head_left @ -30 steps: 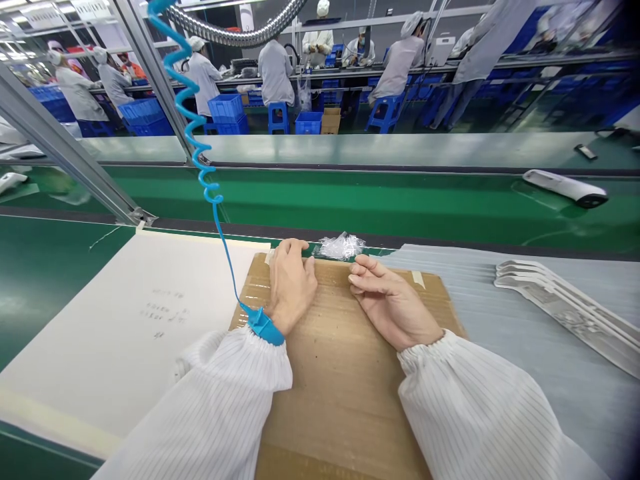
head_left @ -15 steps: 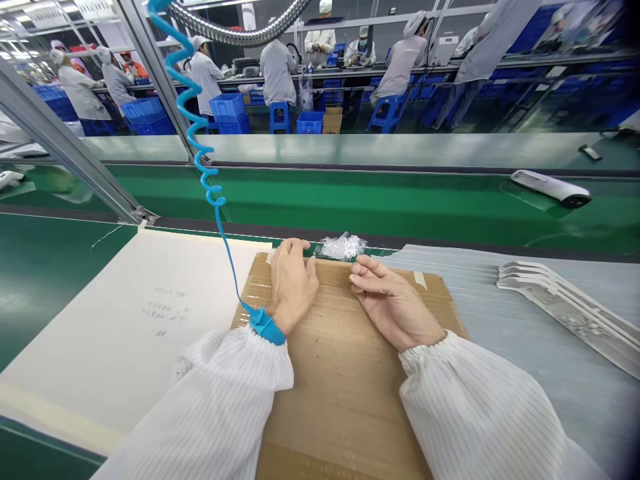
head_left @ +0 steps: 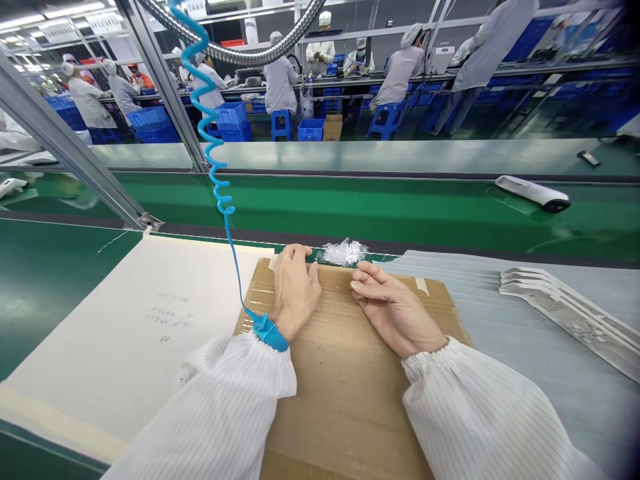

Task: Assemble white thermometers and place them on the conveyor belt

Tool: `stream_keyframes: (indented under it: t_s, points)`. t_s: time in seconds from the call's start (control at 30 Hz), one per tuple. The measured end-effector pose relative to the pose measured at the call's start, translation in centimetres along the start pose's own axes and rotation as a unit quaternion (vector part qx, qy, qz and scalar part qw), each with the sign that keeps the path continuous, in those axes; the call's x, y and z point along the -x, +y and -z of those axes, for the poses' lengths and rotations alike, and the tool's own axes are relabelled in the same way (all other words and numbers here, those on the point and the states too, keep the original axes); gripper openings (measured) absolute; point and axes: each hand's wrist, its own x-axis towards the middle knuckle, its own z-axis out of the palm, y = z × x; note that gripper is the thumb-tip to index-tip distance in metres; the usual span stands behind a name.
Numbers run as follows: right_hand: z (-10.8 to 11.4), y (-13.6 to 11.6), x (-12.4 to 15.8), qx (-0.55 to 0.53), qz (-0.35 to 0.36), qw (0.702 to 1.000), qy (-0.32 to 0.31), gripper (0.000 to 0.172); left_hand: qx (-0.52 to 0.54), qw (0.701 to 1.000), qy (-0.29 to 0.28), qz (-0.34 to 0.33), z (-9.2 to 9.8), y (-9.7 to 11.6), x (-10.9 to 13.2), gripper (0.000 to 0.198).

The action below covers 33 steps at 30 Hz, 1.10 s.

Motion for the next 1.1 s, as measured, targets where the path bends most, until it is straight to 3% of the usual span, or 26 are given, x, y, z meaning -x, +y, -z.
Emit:
stream_keyframes:
  t_s: [1.1]
  points:
    - [-0.01, -0.05, 0.07, 0.008, -0.006, 1.000, -0.002, 0.040, -0.004, 1.000, 0.003, 0.002, -0.08, -0.03, 0.00, 0.019]
